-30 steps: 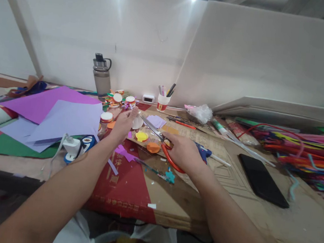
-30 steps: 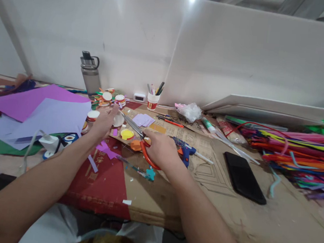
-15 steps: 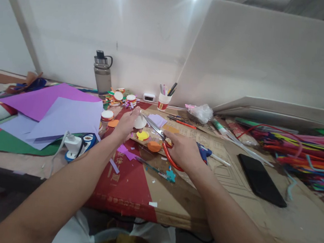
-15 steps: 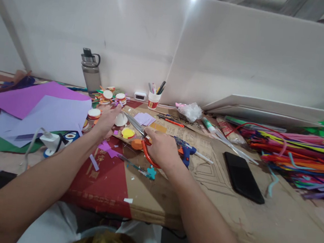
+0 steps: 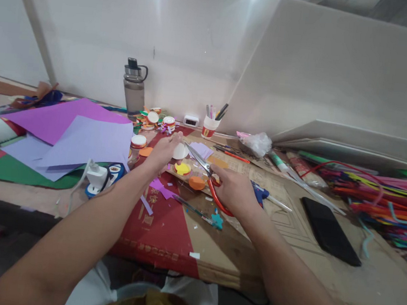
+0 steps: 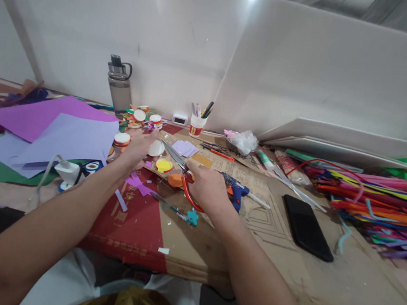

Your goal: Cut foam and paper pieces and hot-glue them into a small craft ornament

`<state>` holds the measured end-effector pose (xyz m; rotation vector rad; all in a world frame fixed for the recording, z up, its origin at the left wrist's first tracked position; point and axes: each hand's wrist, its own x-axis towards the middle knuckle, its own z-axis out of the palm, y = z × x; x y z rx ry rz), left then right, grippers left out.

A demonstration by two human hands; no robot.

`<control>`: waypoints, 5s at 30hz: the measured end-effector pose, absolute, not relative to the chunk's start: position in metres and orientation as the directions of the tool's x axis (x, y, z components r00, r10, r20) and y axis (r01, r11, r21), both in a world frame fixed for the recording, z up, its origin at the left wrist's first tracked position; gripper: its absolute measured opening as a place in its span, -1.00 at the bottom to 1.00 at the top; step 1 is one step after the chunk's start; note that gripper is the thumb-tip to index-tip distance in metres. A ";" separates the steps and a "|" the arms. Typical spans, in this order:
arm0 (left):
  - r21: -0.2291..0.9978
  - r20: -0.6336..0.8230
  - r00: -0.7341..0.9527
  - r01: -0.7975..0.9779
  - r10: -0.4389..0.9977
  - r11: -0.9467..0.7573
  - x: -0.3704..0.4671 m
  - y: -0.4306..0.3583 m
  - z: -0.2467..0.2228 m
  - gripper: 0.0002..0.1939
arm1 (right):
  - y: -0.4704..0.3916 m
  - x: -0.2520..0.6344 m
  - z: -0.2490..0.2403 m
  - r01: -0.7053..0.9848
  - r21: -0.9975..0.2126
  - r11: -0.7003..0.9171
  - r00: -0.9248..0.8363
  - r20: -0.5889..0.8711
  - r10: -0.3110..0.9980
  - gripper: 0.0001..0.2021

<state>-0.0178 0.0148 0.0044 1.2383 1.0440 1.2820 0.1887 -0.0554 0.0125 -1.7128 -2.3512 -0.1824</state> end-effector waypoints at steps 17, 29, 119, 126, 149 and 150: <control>0.926 0.061 0.241 -0.375 0.968 0.035 -0.019 0.012 0.017 -0.61 | -0.039 0.200 0.004 0.909 -0.387 0.153 -0.104 0.145 0.984 -0.68; 0.867 -0.036 0.244 -0.475 0.969 0.151 -0.017 0.018 0.007 -0.59 | -0.040 0.200 0.001 0.994 -0.110 0.012 -0.014 -0.017 1.000 -0.65; 0.910 0.391 -0.042 0.169 0.919 -0.380 -0.008 0.015 -0.009 -0.82 | 0.002 0.138 -0.013 0.366 -0.667 0.649 -0.076 0.674 0.735 -0.50; 0.904 0.161 0.186 -0.422 0.969 -0.069 0.002 0.010 -0.002 -0.79 | 0.001 0.145 -0.007 0.437 -0.572 0.694 -0.054 0.754 0.655 -0.49; 0.886 0.333 0.409 -0.445 0.850 -0.133 -0.016 0.012 0.002 -0.37 | -0.014 0.144 0.007 0.434 -0.559 0.707 -0.078 0.758 0.648 -0.52; 0.890 0.335 0.406 -0.432 0.850 -0.144 -0.017 0.013 0.002 -0.32 | -0.014 0.145 0.007 0.425 -0.562 0.709 -0.081 0.757 0.649 -0.52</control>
